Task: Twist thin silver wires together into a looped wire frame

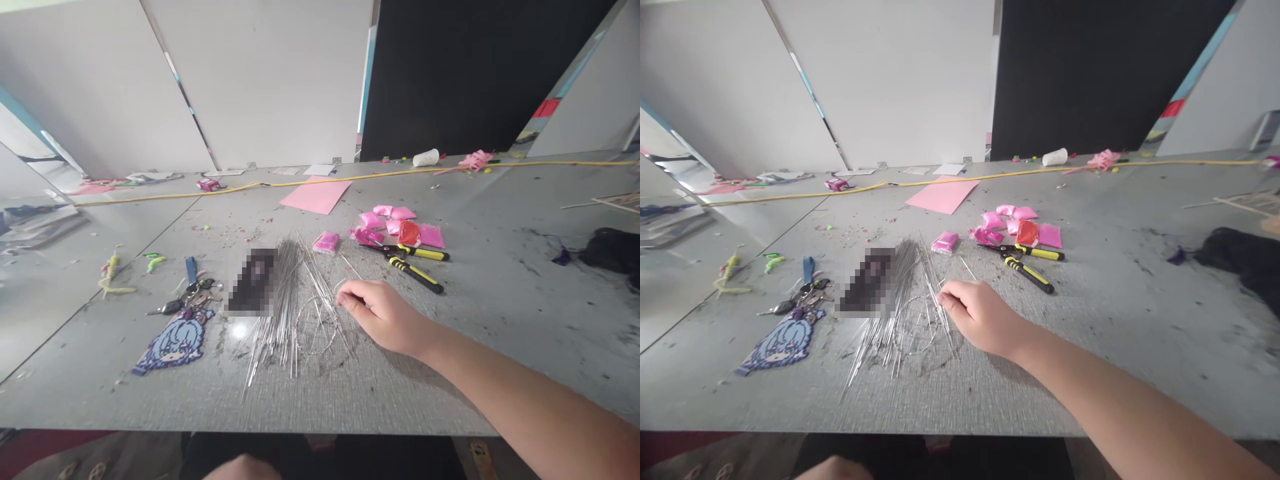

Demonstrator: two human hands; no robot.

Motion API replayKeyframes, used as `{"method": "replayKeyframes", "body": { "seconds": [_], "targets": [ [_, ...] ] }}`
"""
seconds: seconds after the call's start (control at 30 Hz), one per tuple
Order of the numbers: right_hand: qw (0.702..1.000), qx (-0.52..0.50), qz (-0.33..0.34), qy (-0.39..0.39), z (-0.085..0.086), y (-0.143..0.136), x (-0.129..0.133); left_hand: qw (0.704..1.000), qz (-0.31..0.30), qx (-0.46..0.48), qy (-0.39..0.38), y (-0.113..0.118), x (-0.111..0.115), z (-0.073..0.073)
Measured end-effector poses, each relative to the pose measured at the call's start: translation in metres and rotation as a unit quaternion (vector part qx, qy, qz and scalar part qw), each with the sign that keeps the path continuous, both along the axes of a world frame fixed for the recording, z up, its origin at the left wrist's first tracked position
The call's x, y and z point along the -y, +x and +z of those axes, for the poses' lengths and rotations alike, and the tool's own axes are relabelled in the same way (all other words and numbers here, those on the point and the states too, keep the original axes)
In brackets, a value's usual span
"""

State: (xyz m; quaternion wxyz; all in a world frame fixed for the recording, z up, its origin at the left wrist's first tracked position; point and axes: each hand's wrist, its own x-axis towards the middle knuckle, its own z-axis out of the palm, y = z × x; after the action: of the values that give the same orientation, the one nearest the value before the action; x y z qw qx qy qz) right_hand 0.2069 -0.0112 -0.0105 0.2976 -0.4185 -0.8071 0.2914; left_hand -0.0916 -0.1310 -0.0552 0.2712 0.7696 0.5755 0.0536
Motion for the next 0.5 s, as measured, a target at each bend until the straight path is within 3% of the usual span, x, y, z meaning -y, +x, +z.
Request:
{"method": "replayKeyframes", "body": {
  "seconds": [0.1, 0.17, 0.23, 0.33, 0.5],
  "targets": [
    [0.999, -0.016, -0.010, 0.026, 0.001, -0.001, 0.004, 0.996, -0.013, 0.073, 0.041, 0.016, -0.024, 0.038],
    [0.998, -0.025, -0.021, 0.050, 0.002, 0.000, 0.005, 0.976, 0.035, 0.175, 0.125, 0.033, -0.056, 0.061],
    [0.996, -0.034, -0.035, 0.072, 0.003, 0.001, 0.006, 0.965, 0.028, 0.246, 0.090, 0.052, -0.091, 0.076],
    [0.992, -0.053, -0.055, 0.101, 0.004, 0.002, 0.006, 0.947, -0.083, 0.308, -0.038, 0.079, -0.129, 0.076],
    [0.993, -0.089, -0.056, 0.061, 0.010, 0.001, 0.008, 0.935, -0.142, 0.315, 0.085, 0.091, -0.139, 0.054]
  ]
}}
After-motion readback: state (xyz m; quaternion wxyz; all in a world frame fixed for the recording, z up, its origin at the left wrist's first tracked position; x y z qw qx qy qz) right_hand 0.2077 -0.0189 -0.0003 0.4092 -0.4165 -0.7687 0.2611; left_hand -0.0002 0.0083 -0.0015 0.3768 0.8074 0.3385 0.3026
